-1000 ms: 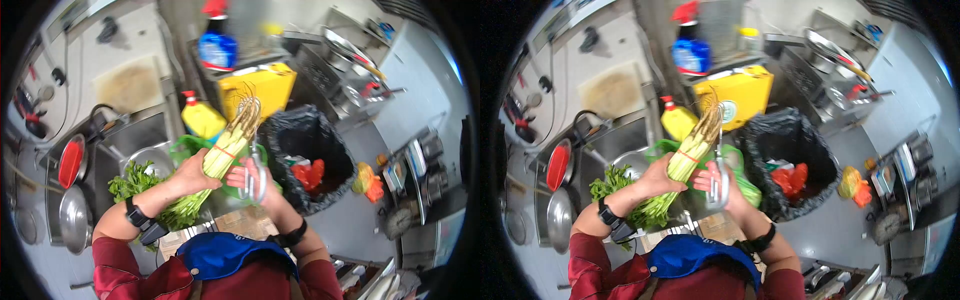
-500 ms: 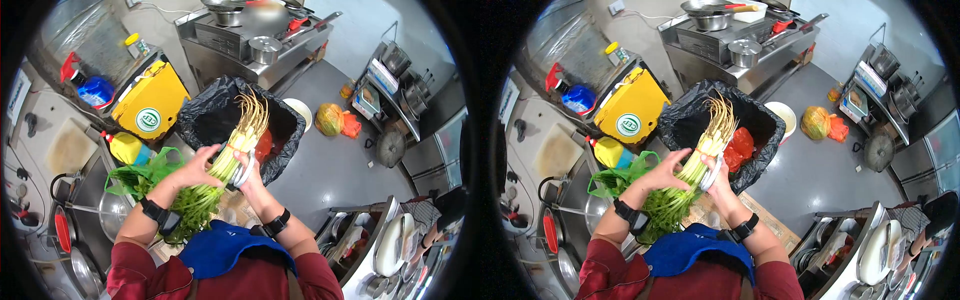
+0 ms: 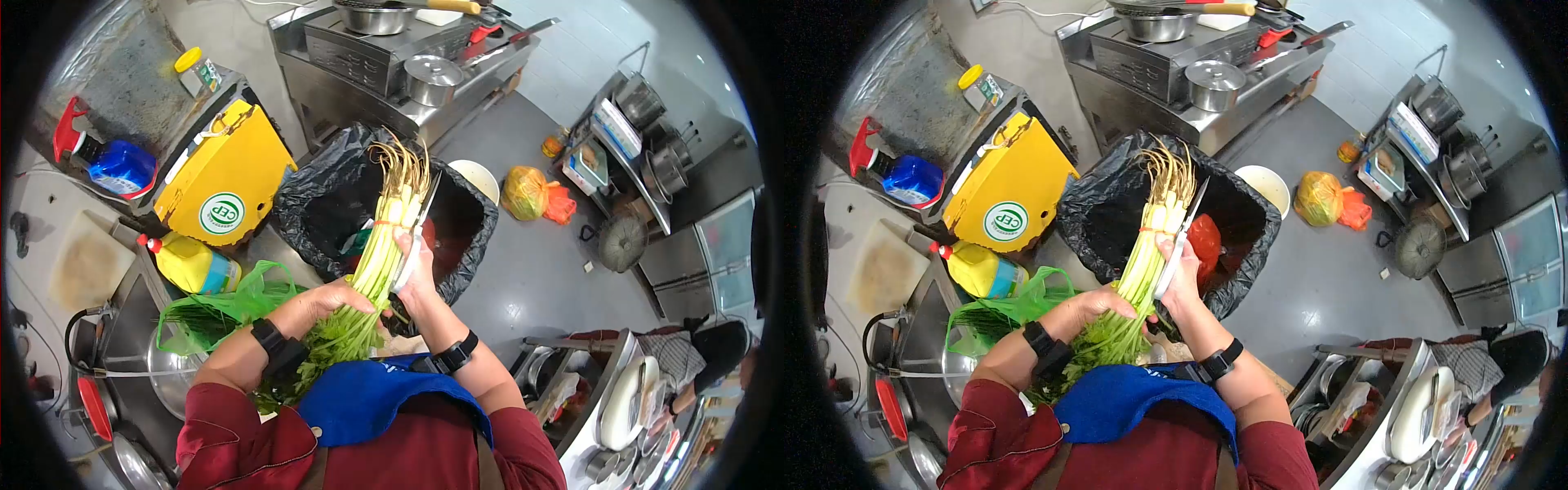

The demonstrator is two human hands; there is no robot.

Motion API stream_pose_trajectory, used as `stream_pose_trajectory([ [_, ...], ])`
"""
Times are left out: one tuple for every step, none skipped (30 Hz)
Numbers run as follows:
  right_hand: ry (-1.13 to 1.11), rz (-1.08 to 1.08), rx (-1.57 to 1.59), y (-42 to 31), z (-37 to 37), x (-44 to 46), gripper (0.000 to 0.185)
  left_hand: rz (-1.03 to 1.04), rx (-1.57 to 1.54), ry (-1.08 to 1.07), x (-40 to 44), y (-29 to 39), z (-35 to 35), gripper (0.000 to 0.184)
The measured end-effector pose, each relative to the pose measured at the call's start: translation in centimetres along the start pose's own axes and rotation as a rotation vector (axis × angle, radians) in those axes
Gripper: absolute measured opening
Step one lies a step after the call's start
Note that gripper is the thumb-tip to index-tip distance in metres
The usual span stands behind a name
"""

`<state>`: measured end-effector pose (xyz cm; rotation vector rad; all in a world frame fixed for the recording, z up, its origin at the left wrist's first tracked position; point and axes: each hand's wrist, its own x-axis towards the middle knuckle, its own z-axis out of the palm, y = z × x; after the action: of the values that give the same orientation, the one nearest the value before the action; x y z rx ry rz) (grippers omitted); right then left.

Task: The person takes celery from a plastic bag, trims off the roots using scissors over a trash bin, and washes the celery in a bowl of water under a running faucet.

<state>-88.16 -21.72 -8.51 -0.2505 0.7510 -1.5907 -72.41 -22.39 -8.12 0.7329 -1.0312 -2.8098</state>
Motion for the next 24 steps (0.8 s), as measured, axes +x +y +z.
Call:
stream_pose_trajectory([
  [0.019,0.026,-0.017,0.1,0.2,0.5,0.026,-0.010,0.017,0.086,-0.1,0.1,-0.2,0.064],
  [0.032,0.047,-0.027,-0.1,0.3,1.1,0.023,-0.001,0.012,0.102,-0.3,0.3,-0.4,0.064],
  [0.020,0.065,-0.027,-0.5,-0.2,1.6,0.023,0.018,0.011,0.129,-0.6,0.6,-0.3,0.064],
  [-0.036,0.065,-0.101,-1.2,-0.9,2.1,0.023,0.036,0.010,0.157,-0.8,0.8,-0.3,0.064],
  [-0.094,0.065,-0.174,-1.6,-1.5,2.7,0.023,0.043,0.002,0.176,-0.8,0.9,-0.6,0.064],
  [-0.084,-0.007,-0.285,-2.5,-0.8,2.6,0.026,0.089,0.020,0.187,-0.6,0.9,-1.1,0.063],
  [-0.070,0.038,-0.370,-3.7,-0.8,2.4,0.031,0.131,0.038,0.198,-0.5,0.8,-1.3,0.063],
  [-0.107,0.058,-0.413,-4.3,-1.1,2.2,0.032,0.117,0.017,0.252,-0.3,0.8,-1.3,0.064],
  [-0.141,0.073,-0.456,-4.6,-1.6,1.7,0.033,0.114,0.015,0.265,0.0,1.0,-1.3,0.064],
  [-0.181,0.065,-0.495,-3.9,-2.7,1.6,0.033,0.157,-0.014,0.296,0.6,1.2,-1.3,0.064],
  [-0.220,0.054,-0.535,-3.1,-3.7,1.5,0.034,0.200,-0.041,0.324,1.2,1.4,-1.3,0.064],
  [-0.271,0.043,-0.516,-2.9,-3.5,0.8,0.033,0.171,-0.127,0.360,1.7,1.5,-1.3,0.060],
  [-0.280,-0.053,-0.573,-2.4,-3.5,0.8,0.033,0.171,-0.128,0.366,2.3,1.6,-1.1,0.060],
  [-0.249,0.035,-0.532,-3.1,-3.8,0.9,0.034,0.223,-0.191,0.338,3.0,1.7,-0.8,0.057],
  [-0.217,0.122,-0.491,-4.0,-3.5,0.8,0.035,0.275,-0.254,0.309,3.7,1.9,-0.3,0.055],
  [-0.223,0.122,-0.484,-4.1,-4.0,1.1,0.035,0.307,-0.258,0.371,4.4,2.2,0.7,0.052],
  [-0.230,0.015,-0.556,-4.0,-4.6,1.5,0.034,0.308,-0.252,0.378,5.4,2.4,1.4,0.052],
  [-0.237,-0.094,-0.627,-4.0,-5.2,1.7,0.033,0.339,-0.144,0.454,6.2,2.6,2.0,0.051],
  [-0.246,-0.101,-0.621,-4.1,-5.6,2.0,0.033,0.375,-0.032,0.527,7.0,2.9,2.5,0.050],
  [-0.235,-0.117,-0.709,-4.2,-6.2,2.1,0.031,0.380,-0.023,0.529,7.6,3.1,2.9,0.050],
  [-0.222,-0.132,-0.798,-4.5,-6.4,2.0,0.029,0.372,0.012,0.602,8.0,3.2,3.3,0.047],
  [-0.217,-0.199,-0.804,-4.7,-6.5,1.9,0.025,0.364,0.047,0.675,8.5,3.2,3.7,0.045],
  [-0.221,-0.204,-0.802,-5.0,-6.7,1.9,0.025,0.354,0.079,0.747,8.8,3.2,4.1,0.042],
  [-0.205,-0.229,-0.923,-5.2,-7.0,1.9,0.025,0.382,0.064,0.758,9.2,3.0,4.1,0.039],
])
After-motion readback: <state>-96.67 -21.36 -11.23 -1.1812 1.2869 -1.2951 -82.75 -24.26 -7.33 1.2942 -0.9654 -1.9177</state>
